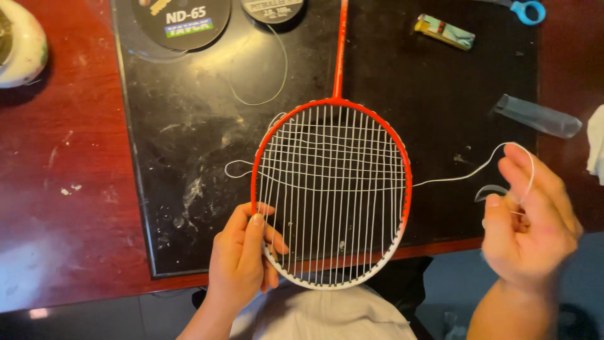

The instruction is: Manual weaving of strings into a badminton racket frame.

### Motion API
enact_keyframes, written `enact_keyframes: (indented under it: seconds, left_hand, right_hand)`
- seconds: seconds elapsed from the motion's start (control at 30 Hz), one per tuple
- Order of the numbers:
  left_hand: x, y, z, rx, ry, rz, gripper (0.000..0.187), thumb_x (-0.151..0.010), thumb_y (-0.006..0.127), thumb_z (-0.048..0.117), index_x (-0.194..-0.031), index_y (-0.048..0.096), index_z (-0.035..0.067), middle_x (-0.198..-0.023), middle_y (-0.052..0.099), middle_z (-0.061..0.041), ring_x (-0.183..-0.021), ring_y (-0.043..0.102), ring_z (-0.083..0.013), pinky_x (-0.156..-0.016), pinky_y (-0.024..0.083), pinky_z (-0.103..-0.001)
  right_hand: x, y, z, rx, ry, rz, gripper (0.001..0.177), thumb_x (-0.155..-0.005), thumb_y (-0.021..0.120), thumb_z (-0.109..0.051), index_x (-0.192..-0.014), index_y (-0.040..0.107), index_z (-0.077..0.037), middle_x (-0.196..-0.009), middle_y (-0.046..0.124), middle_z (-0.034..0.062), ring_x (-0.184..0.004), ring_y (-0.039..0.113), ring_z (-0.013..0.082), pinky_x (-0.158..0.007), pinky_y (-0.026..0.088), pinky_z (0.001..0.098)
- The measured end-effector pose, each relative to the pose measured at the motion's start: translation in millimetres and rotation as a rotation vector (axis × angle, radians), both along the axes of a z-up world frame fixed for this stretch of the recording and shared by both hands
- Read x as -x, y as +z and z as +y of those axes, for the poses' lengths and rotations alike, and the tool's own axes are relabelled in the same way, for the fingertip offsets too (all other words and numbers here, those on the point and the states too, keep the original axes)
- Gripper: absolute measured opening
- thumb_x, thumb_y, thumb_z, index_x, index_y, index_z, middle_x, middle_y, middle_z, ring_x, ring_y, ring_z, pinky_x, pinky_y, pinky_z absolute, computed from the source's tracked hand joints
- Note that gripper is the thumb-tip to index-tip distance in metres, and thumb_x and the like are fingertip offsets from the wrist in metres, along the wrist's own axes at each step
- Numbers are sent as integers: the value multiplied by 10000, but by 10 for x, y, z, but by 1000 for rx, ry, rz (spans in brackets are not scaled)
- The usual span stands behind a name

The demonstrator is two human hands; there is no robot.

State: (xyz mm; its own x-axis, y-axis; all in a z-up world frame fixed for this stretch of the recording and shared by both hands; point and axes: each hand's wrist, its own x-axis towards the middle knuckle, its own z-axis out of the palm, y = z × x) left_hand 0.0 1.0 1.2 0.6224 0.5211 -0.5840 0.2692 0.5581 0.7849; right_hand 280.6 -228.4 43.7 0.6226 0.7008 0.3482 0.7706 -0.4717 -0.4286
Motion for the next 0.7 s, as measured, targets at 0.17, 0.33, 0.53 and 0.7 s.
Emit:
enact_keyframes:
  seconds: [0.17, 0.33, 0.53, 0.7]
  left_hand:
    - [-8, -30, -20, 16, 54, 23, 308, -1043, 371, 216, -1206, 526, 6, -668, 674, -93, -305, 491, -91, -259, 351, -242]
    - [-18, -45, -36, 19, 73, 7, 300, -1035, 387, 210, -1208, 523, 6, -673, 674, -97, -301, 495, -102, -255, 351, -246]
    - [-21, -33, -51, -7, 81, 48, 285, -1031, 387, 211, -1184, 520, 10, -663, 668, -108, -285, 501, -116, -249, 368, -261]
    - [-39, -29, -55, 59, 132, 34, 269, -1028, 388, 202, -1154, 506, -6, -678, 674, -126, -289, 521, -129, -254, 409, -278]
  right_hand:
    - [205, 215, 452, -132, 170, 221, 392, -852, 742, -16, -1217, 610, 44, -1275, 668, 176, -561, 423, 33, -518, 376, 191]
    - [53, -38, 463, 54, 268, 362, 257, -853, 751, -46, -1102, 705, 0, -1005, 742, 111, -741, 661, 68, -611, 517, 214]
    - [-129, -371, 279, 66, 50, 466, 113, -956, 708, -59, -1057, 745, -22, -729, 700, 32, -538, 526, 50, -522, 398, 202]
    - [-388, -588, -119, -109, -73, 633, 120, -1046, 676, -104, -1120, 726, -25, -847, 660, -13, -711, 520, -24, -606, 395, 173]
